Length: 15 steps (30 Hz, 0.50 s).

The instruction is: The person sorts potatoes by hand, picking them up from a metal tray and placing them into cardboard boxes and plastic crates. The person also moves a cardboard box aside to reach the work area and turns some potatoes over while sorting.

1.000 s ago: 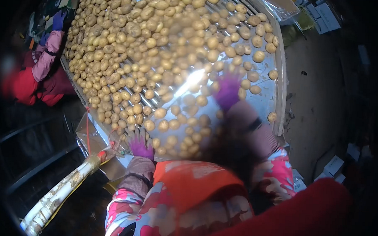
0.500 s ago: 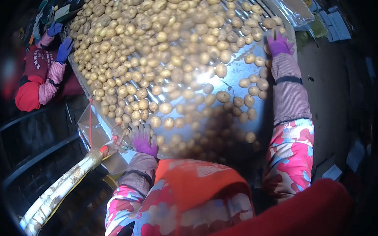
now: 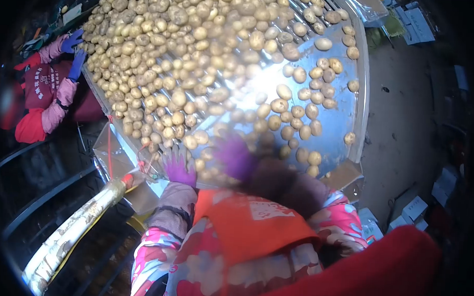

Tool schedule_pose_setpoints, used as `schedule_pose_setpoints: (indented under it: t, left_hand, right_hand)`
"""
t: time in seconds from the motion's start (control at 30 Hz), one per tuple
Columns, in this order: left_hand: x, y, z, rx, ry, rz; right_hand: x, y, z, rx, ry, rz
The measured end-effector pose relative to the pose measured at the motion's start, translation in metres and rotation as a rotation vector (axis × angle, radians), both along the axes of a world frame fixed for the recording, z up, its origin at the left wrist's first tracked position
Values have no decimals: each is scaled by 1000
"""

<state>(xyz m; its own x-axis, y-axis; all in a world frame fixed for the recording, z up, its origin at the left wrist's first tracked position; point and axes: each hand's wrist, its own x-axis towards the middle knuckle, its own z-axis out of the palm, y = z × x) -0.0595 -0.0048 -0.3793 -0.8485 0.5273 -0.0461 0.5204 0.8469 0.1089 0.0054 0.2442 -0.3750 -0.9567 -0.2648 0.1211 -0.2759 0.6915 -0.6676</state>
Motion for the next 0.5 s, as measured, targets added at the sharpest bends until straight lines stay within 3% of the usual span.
schedule_pose_setpoints:
  t: [0.07, 0.1, 0.23, 0.3, 0.43, 0.5]
  left_hand:
    - [-3, -1, -6, 27, 29, -5]
    - [-5, -2, -7, 35, 22, -3]
    - [-1, -3, -5, 3, -10, 19]
    - [-5, 0, -2, -67, -31, 33]
    - [-3, -1, -3, -14, 44, 6]
    - [-3, -2, -3, -2, 64, -2]
  right_hand:
    - [1, 50, -41, -103, 34, -127]
    - [-4, 78, -60, 186, -25, -174]
    - [-19, 275, -43, 138, -140, -908]
    - [-25, 352, -44, 73, -279, -1088]
    - [-45, 350, -65, 296, -429, -1098]
    - [-45, 336, -61, 135, -299, -1042]
